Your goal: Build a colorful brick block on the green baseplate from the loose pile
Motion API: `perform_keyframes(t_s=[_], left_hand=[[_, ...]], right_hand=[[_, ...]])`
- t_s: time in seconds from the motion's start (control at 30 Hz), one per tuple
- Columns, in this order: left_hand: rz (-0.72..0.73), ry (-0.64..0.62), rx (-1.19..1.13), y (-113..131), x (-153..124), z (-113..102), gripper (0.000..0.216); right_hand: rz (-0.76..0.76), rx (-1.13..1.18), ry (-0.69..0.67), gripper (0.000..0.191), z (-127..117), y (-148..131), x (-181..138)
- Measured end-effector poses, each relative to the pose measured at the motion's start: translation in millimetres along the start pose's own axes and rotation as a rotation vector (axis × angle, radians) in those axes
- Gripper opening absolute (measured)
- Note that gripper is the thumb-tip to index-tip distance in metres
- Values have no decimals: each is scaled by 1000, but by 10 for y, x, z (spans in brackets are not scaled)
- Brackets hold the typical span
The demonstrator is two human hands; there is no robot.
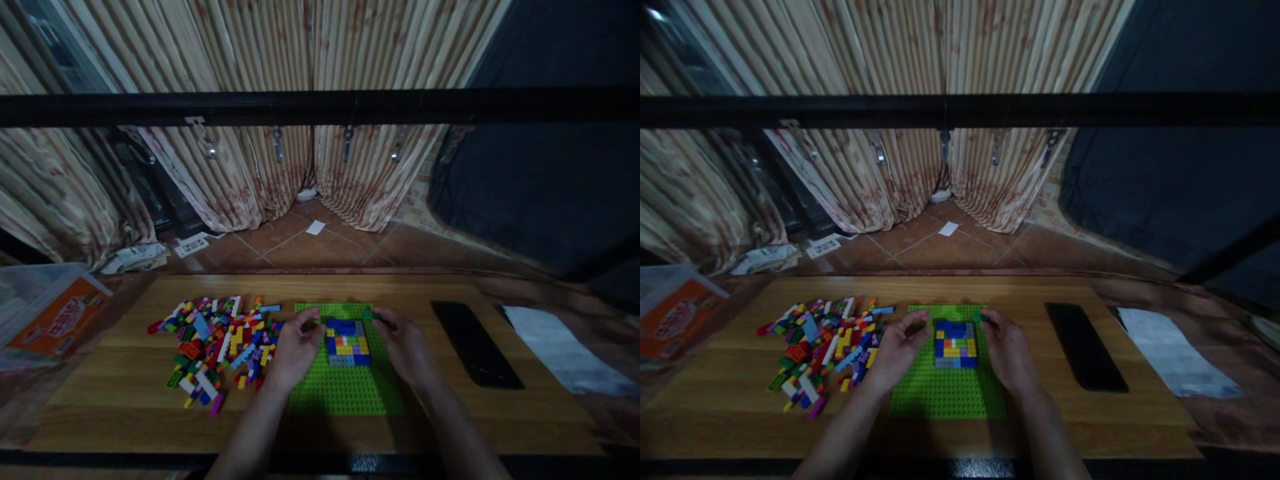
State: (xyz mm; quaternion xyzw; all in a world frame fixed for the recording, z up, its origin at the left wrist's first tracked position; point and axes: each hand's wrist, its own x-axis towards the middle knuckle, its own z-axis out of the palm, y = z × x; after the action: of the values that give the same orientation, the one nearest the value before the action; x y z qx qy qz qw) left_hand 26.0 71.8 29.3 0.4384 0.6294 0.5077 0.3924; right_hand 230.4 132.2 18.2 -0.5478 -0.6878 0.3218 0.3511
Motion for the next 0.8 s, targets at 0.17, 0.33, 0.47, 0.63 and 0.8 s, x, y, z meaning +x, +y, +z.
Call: perform_keyframes(t_s=[0.17, 0.33, 0.47, 0.63, 0.8], left_hand=[[133, -11, 222, -68, 14, 70, 36], [233, -37, 464, -121, 1, 106, 40], [273, -71, 569, -94, -14, 124, 42], [279, -96, 648, -52, -37, 146, 43], [293, -111, 670, -33, -42, 152, 42]], right_hand=[[-53, -81, -67, 28, 89, -50, 36], [-106, -85, -114, 24, 173, -56, 62], [-133, -108, -129, 23, 203, -35, 77], [-133, -132, -164, 23, 229, -83, 80], [-139, -156, -181, 24, 252, -134, 73]])
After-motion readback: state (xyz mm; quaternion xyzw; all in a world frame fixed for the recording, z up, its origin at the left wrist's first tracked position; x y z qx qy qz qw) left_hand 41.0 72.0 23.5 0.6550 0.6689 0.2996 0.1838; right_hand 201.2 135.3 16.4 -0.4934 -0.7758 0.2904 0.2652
